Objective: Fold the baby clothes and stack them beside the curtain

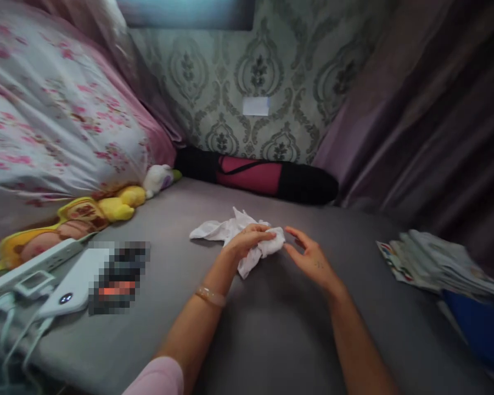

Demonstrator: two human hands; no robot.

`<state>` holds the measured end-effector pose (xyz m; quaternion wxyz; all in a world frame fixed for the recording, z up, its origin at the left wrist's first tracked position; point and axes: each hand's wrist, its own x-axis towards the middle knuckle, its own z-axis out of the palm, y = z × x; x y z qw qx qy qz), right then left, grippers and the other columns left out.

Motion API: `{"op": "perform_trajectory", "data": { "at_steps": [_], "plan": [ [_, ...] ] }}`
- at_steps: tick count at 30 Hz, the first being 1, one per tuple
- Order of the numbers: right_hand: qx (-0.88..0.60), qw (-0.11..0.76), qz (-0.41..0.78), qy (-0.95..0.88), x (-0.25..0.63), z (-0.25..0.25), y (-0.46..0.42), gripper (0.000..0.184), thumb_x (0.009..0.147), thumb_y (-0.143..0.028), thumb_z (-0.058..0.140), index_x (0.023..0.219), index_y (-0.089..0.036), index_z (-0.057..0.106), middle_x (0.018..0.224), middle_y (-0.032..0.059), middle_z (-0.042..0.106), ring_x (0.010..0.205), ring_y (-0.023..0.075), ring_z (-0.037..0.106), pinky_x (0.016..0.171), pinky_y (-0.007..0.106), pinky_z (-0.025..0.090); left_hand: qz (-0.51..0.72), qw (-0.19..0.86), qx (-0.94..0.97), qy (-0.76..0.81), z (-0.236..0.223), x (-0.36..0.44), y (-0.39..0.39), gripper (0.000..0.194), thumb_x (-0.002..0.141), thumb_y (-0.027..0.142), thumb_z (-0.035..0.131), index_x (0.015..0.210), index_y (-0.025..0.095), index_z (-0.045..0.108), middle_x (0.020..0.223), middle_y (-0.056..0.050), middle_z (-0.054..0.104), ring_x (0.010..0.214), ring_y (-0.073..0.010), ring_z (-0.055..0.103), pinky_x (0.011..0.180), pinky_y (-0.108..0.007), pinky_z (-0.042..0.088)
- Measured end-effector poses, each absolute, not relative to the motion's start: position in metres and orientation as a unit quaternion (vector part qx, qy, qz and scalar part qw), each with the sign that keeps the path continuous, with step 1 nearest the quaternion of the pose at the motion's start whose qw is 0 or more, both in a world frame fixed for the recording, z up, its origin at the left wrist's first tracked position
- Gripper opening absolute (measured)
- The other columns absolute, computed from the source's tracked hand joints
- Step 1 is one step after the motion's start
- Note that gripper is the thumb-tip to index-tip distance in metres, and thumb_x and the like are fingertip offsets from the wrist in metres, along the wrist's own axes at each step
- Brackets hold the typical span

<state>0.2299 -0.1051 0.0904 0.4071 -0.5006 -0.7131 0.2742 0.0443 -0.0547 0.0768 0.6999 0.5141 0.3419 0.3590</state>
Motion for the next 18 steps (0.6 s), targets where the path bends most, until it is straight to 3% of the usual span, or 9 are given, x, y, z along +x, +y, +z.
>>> {"op": "perform_trajectory", "data": {
  "at_steps": [2, 4, 6, 8, 10, 13, 16, 18],
  "plan": [
    [-0.475, 0.408, 0.306, -0.717, 0.24, 0.096, -0.111, 0.047, 0.08, -0.037, 0.062, 0.125, -0.025, 0.056, 0.132, 0.0059, 0.057, 0.122, 0.0224, 0.052, 0.106, 0.039, 0.038, 0.312, 0.752, 0.504, 0.288, 0.086, 0.059, -0.065, 0.039, 0.062, 0.042, 0.08, 0.084, 0.012, 0.067, 0.065, 0.001, 0.057, 0.053, -0.0073, 0.048, 0.052, -0.02, 0.037],
    [-0.454, 0.396, 0.368, -0.708, 0.248, 0.098, -0.115, 0.045, 0.08, -0.039, 0.064, 0.122, -0.025, 0.057, 0.124, 0.0058, 0.062, 0.113, 0.021, 0.058, 0.098, 0.036, 0.045, 0.296, 0.77, 0.501, 0.263, 0.092, 0.065, -0.071, 0.041, 0.063, 0.045, 0.079, 0.083, 0.012, 0.067, 0.065, 0.001, 0.057, 0.054, -0.0075, 0.048, 0.053, -0.021, 0.037],
    [-0.46, 0.394, 0.404, -0.685, 0.252, 0.095, -0.114, 0.036, 0.079, -0.043, 0.065, 0.108, -0.022, 0.061, 0.103, 0.0047, 0.069, 0.093, 0.0192, 0.065, 0.081, 0.031, 0.051, 0.298, 0.756, 0.524, 0.256, 0.096, 0.065, -0.074, 0.039, 0.066, 0.046, 0.077, 0.083, 0.012, 0.067, 0.069, 0.0, 0.059, 0.059, -0.0084, 0.051, 0.057, -0.021, 0.039],
    [-0.49, 0.4, 0.392, -0.668, 0.253, 0.09, -0.111, 0.03, 0.079, -0.046, 0.064, 0.092, -0.02, 0.061, 0.081, 0.0009, 0.067, 0.073, 0.0161, 0.063, 0.064, 0.026, 0.049, 0.308, 0.723, 0.562, 0.257, 0.099, 0.061, -0.076, 0.036, 0.067, 0.041, 0.078, 0.088, 0.014, 0.067, 0.078, 0.0, 0.062, 0.068, -0.0098, 0.055, 0.063, -0.021, 0.041],
    [-0.524, 0.415, 0.333, -0.665, 0.25, 0.092, -0.11, 0.028, 0.08, -0.047, 0.064, 0.085, -0.02, 0.061, 0.07, -0.0018, 0.062, 0.063, 0.0138, 0.058, 0.056, 0.024, 0.045, 0.297, 0.689, 0.603, 0.273, 0.103, 0.054, -0.077, 0.039, 0.064, 0.035, 0.08, 0.095, 0.018, 0.066, 0.083, 0.001, 0.062, 0.073, -0.011, 0.056, 0.065, -0.021, 0.042],
    [-0.555, 0.452, 0.187, -0.672, 0.245, 0.116, -0.125, 0.024, 0.081, -0.044, 0.064, 0.084, -0.021, 0.065, 0.073, -0.0017, 0.063, 0.065, 0.0132, 0.057, 0.06, 0.024, 0.043, 0.254, 0.654, 0.648, 0.297, 0.115, 0.043, -0.081, 0.039, 0.063, 0.031, 0.08, 0.096, 0.018, 0.064, 0.08, 0.002, 0.061, 0.071, -0.0116, 0.056, 0.064, -0.021, 0.043],
    [-0.572, 0.486, 0.041, -0.66, 0.244, 0.152, -0.156, 0.019, 0.081, -0.041, 0.065, 0.083, -0.022, 0.067, 0.074, -0.0016, 0.065, 0.066, 0.0128, 0.057, 0.063, 0.024, 0.043, 0.259, 0.635, 0.671, 0.282, 0.135, 0.032, -0.091, 0.027, 0.069, 0.031, 0.075, 0.089, 0.016, 0.064, 0.076, 0.002, 0.06, 0.069, -0.0104, 0.055, 0.061, -0.02, 0.043],
    [-0.586, 0.481, 0.023, -0.652, 0.247, 0.169, -0.172, 0.021, 0.079, -0.043, 0.067, 0.084, -0.022, 0.067, 0.074, -0.001, 0.066, 0.065, 0.0135, 0.058, 0.06, 0.023, 0.043, 0.284, 0.619, 0.677, 0.28, 0.147, 0.028, -0.098, 0.026, 0.074, 0.035, 0.072, 0.09, 0.016, 0.065, 0.076, 0.002, 0.06, 0.067, -0.0099, 0.054, 0.06, -0.019, 0.042]
  ]
}}
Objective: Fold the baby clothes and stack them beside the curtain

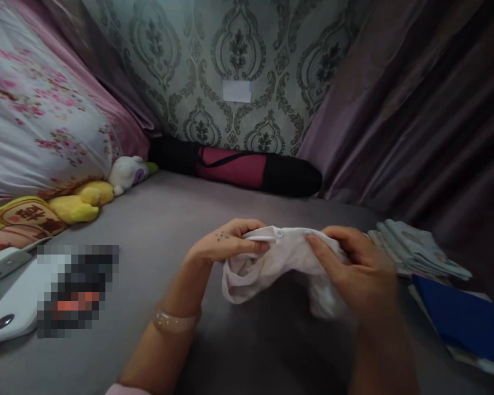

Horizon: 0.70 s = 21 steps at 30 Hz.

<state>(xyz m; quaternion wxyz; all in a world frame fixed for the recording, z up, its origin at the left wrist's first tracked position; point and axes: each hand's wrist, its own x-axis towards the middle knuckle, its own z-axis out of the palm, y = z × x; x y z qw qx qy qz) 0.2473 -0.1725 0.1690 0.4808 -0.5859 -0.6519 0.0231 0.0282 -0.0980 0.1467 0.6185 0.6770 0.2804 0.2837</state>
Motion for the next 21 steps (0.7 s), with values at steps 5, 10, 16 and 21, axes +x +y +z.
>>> {"op": "perform_trajectory", "data": {
  "at_steps": [5, 10, 16, 21],
  "plan": [
    [-0.624, 0.383, 0.119, -0.671, 0.259, 0.16, -0.162, 0.024, 0.082, -0.046, 0.062, 0.081, -0.023, 0.065, 0.071, -0.0015, 0.065, 0.062, 0.0141, 0.057, 0.055, 0.024, 0.04, 0.327, 0.535, 0.711, 0.318, 0.138, 0.039, -0.094, 0.028, 0.077, 0.04, 0.068, 0.09, 0.015, 0.067, 0.076, 0.0, 0.061, 0.065, -0.01, 0.053, 0.058, -0.02, 0.041],
    [-0.623, 0.324, 0.168, -0.691, 0.268, 0.142, -0.142, 0.025, 0.085, -0.047, 0.057, 0.083, -0.022, 0.064, 0.072, -0.0018, 0.065, 0.066, 0.0153, 0.059, 0.06, 0.025, 0.041, 0.393, 0.511, 0.7, 0.307, 0.103, 0.061, -0.077, 0.024, 0.078, 0.033, 0.066, 0.09, 0.013, 0.066, 0.077, -0.001, 0.062, 0.069, -0.0112, 0.054, 0.063, -0.021, 0.042],
    [-0.617, 0.287, 0.114, -0.723, 0.275, 0.147, -0.15, 0.022, 0.087, -0.039, 0.055, 0.097, -0.024, 0.066, 0.092, 0.0028, 0.069, 0.085, 0.0211, 0.063, 0.072, 0.032, 0.047, 0.392, 0.536, 0.692, 0.282, 0.102, 0.068, -0.081, 0.019, 0.079, 0.031, 0.064, 0.085, 0.013, 0.068, 0.079, -0.002, 0.064, 0.074, -0.013, 0.056, 0.068, -0.023, 0.043],
    [-0.47, 0.344, 0.149, -0.799, 0.259, 0.151, -0.152, 0.029, 0.09, -0.031, 0.054, 0.118, -0.027, 0.061, 0.124, 0.0042, 0.06, 0.115, 0.0203, 0.055, 0.095, 0.034, 0.045, 0.349, 0.526, 0.729, 0.264, 0.111, 0.066, -0.087, 0.024, 0.084, 0.034, 0.058, 0.081, 0.013, 0.067, 0.068, 0.001, 0.056, 0.065, -0.01, 0.048, 0.062, -0.022, 0.038]
  ]
}}
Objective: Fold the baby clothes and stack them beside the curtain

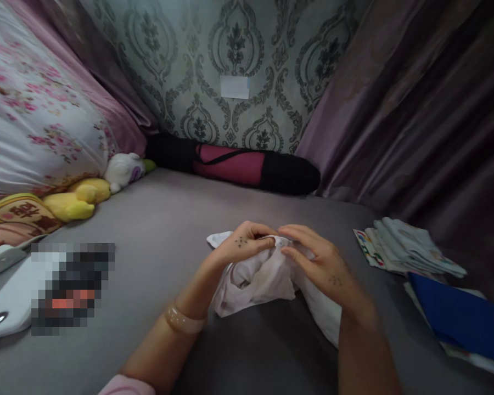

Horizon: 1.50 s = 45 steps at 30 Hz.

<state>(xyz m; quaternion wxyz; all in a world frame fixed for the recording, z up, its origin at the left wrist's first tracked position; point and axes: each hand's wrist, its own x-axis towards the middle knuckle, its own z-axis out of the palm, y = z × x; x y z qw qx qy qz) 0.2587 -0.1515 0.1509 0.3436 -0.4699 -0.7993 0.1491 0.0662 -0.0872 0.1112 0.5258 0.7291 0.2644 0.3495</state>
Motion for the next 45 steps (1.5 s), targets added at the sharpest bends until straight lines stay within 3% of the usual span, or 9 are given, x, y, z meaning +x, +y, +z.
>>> {"op": "perform_trajectory", "data": {
  "at_steps": [5, 12, 16, 21, 27, 30, 36, 40, 45],
  "plan": [
    [-0.462, 0.336, 0.179, -0.801, 0.25, 0.15, -0.15, 0.025, 0.088, -0.028, 0.057, 0.112, -0.025, 0.065, 0.108, 0.0043, 0.066, 0.1, 0.019, 0.062, 0.086, 0.03, 0.048, 0.305, 0.521, 0.756, 0.251, 0.117, 0.066, -0.091, 0.043, 0.088, 0.048, 0.049, 0.07, 0.012, 0.063, 0.056, 0.005, 0.038, 0.054, -0.0072, 0.035, 0.05, -0.021, 0.027],
    [-0.608, 0.415, 0.053, -0.675, 0.277, 0.141, -0.14, 0.031, 0.081, -0.047, 0.061, 0.093, -0.02, 0.069, 0.091, 0.0063, 0.07, 0.084, 0.0219, 0.064, 0.075, 0.033, 0.048, 0.293, 0.491, 0.771, 0.279, 0.122, 0.059, -0.09, 0.035, 0.083, 0.044, 0.06, 0.103, 0.015, 0.065, 0.089, -0.004, 0.065, 0.078, -0.014, 0.057, 0.067, -0.024, 0.044],
    [-0.681, 0.437, 0.031, -0.587, 0.294, 0.142, -0.138, 0.04, 0.077, -0.055, 0.061, 0.091, -0.019, 0.07, 0.085, 0.0075, 0.071, 0.076, 0.0228, 0.064, 0.067, 0.033, 0.046, 0.344, 0.428, 0.765, 0.336, 0.126, 0.051, -0.091, 0.046, 0.074, 0.047, 0.071, 0.106, 0.016, 0.059, 0.104, -0.007, 0.062, 0.093, -0.0183, 0.057, 0.08, -0.03, 0.045],
    [-0.71, 0.458, -0.004, -0.536, 0.301, 0.143, -0.137, 0.038, 0.075, -0.052, 0.063, 0.088, -0.018, 0.07, 0.085, 0.008, 0.071, 0.077, 0.0234, 0.063, 0.07, 0.035, 0.046, 0.314, 0.298, 0.805, 0.406, 0.135, 0.06, -0.115, 0.052, 0.068, 0.056, 0.072, 0.094, 0.019, 0.048, 0.092, -0.004, 0.055, 0.082, -0.0182, 0.052, 0.071, -0.031, 0.044],
    [-0.71, 0.503, -0.024, -0.492, 0.311, 0.147, -0.141, 0.036, 0.075, -0.051, 0.064, 0.09, -0.018, 0.07, 0.085, 0.0081, 0.07, 0.077, 0.0241, 0.063, 0.07, 0.035, 0.047, 0.201, 0.124, 0.874, 0.425, 0.124, 0.096, -0.143, 0.019, 0.075, 0.016, 0.055, 0.083, 0.02, 0.04, 0.086, -0.007, 0.051, 0.08, -0.0221, 0.048, 0.071, -0.036, 0.042],
    [-0.715, 0.515, -0.062, -0.468, 0.317, 0.152, -0.145, 0.035, 0.076, -0.05, 0.064, 0.089, -0.018, 0.07, 0.083, 0.008, 0.07, 0.077, 0.0239, 0.062, 0.073, 0.037, 0.046, 0.19, 0.085, 0.866, 0.455, 0.119, 0.102, -0.141, 0.024, 0.067, 0.002, 0.046, 0.082, 0.02, 0.041, 0.084, -0.008, 0.052, 0.078, -0.0225, 0.048, 0.069, -0.036, 0.042],
    [-0.714, 0.541, -0.043, -0.443, 0.331, 0.156, -0.15, 0.035, 0.074, -0.051, 0.068, 0.089, -0.019, 0.071, 0.085, 0.0072, 0.07, 0.078, 0.023, 0.062, 0.074, 0.038, 0.047, 0.346, 0.2, 0.803, 0.442, 0.132, 0.072, -0.118, 0.016, 0.077, 0.009, 0.042, 0.084, 0.018, 0.054, 0.077, -0.002, 0.058, 0.07, -0.0147, 0.051, 0.064, -0.026, 0.041],
    [-0.685, 0.553, 0.081, -0.467, 0.327, 0.168, -0.166, 0.037, 0.07, -0.052, 0.072, 0.091, -0.021, 0.072, 0.081, 0.0078, 0.07, 0.068, 0.0213, 0.062, 0.059, 0.033, 0.048, 0.474, 0.297, 0.71, 0.429, 0.156, 0.038, -0.115, 0.016, 0.077, 0.015, 0.046, 0.083, 0.017, 0.06, 0.071, 0.0, 0.06, 0.064, -0.0119, 0.053, 0.058, -0.022, 0.041],
    [-0.632, 0.496, 0.213, -0.557, 0.314, 0.179, -0.179, 0.039, 0.063, -0.053, 0.077, 0.089, -0.025, 0.071, 0.083, 0.0063, 0.071, 0.069, 0.0213, 0.064, 0.054, 0.03, 0.05, 0.566, 0.229, 0.643, 0.462, 0.175, 0.012, -0.122, 0.016, 0.077, 0.016, 0.042, 0.073, 0.018, 0.057, 0.066, 0.002, 0.054, 0.062, -0.0111, 0.048, 0.054, -0.021, 0.038]
  ]
}}
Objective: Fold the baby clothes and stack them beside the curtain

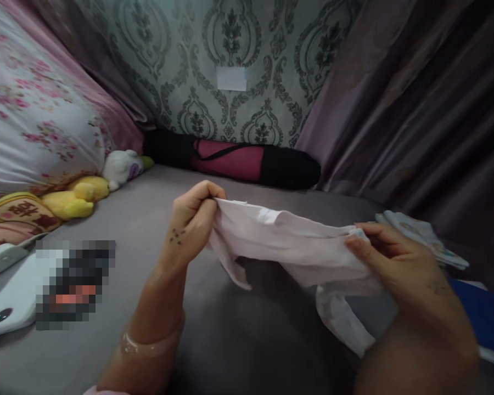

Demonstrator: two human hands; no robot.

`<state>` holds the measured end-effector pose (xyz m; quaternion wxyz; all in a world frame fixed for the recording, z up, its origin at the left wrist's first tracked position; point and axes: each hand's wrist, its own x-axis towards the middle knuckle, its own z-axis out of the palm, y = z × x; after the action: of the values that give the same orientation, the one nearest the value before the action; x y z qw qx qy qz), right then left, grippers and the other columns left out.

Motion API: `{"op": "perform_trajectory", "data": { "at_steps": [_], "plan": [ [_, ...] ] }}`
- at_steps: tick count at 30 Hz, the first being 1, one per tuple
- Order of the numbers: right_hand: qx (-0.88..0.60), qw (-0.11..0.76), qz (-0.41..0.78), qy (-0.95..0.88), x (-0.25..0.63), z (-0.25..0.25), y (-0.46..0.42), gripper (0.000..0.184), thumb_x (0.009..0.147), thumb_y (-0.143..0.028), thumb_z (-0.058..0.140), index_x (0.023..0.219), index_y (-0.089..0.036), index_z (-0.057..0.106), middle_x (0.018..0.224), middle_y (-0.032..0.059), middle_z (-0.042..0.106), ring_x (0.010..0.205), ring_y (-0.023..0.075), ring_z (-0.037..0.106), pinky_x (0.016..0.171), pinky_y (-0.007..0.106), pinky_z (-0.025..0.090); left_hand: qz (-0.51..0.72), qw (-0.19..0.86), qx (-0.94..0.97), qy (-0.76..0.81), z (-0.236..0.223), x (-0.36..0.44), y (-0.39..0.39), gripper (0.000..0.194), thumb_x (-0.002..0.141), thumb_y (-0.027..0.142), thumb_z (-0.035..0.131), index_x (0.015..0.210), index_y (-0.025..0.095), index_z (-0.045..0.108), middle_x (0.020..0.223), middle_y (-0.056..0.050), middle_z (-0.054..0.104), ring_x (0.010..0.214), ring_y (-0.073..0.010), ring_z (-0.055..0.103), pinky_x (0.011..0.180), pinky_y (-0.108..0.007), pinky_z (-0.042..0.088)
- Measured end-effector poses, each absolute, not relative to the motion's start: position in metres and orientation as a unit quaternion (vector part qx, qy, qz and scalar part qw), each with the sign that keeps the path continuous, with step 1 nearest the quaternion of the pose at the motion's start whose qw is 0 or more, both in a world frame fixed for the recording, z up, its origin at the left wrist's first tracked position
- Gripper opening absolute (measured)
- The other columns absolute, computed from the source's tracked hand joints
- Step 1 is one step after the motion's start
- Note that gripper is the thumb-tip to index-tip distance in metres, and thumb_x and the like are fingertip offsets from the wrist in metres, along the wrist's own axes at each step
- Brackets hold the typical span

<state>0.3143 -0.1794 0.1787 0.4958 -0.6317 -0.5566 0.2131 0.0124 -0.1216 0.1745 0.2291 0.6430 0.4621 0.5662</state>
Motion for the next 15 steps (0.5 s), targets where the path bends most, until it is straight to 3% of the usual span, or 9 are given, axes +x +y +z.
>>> {"op": "perform_trajectory", "data": {
  "at_steps": [5, 8, 15],
  "plan": [
    [-0.611, 0.466, 0.243, -0.592, 0.312, 0.17, -0.167, 0.043, 0.064, -0.059, 0.074, 0.087, -0.023, 0.07, 0.084, 0.0057, 0.071, 0.073, 0.0215, 0.065, 0.058, 0.031, 0.052, 0.489, 0.237, 0.721, 0.43, 0.162, 0.018, -0.109, 0.014, 0.08, 0.028, 0.056, 0.072, 0.017, 0.059, 0.068, 0.001, 0.055, 0.066, -0.0114, 0.049, 0.058, -0.022, 0.038],
    [-0.61, 0.454, 0.236, -0.605, 0.316, 0.168, -0.164, 0.046, 0.063, -0.06, 0.074, 0.087, -0.022, 0.069, 0.083, 0.0056, 0.071, 0.071, 0.0206, 0.064, 0.056, 0.029, 0.051, 0.455, 0.273, 0.745, 0.405, 0.159, 0.024, -0.106, 0.023, 0.078, 0.039, 0.066, 0.076, 0.016, 0.066, 0.074, -0.001, 0.062, 0.071, -0.0128, 0.053, 0.06, -0.022, 0.04],
    [-0.604, 0.439, 0.243, -0.619, 0.322, 0.168, -0.167, 0.045, 0.065, -0.06, 0.073, 0.089, -0.022, 0.069, 0.085, 0.0052, 0.071, 0.073, 0.0203, 0.065, 0.057, 0.029, 0.051, 0.411, 0.354, 0.765, 0.348, 0.159, 0.022, -0.113, 0.03, 0.078, 0.044, 0.069, 0.09, 0.018, 0.075, 0.082, -0.004, 0.071, 0.071, -0.0149, 0.06, 0.058, -0.023, 0.043]
  ]
}}
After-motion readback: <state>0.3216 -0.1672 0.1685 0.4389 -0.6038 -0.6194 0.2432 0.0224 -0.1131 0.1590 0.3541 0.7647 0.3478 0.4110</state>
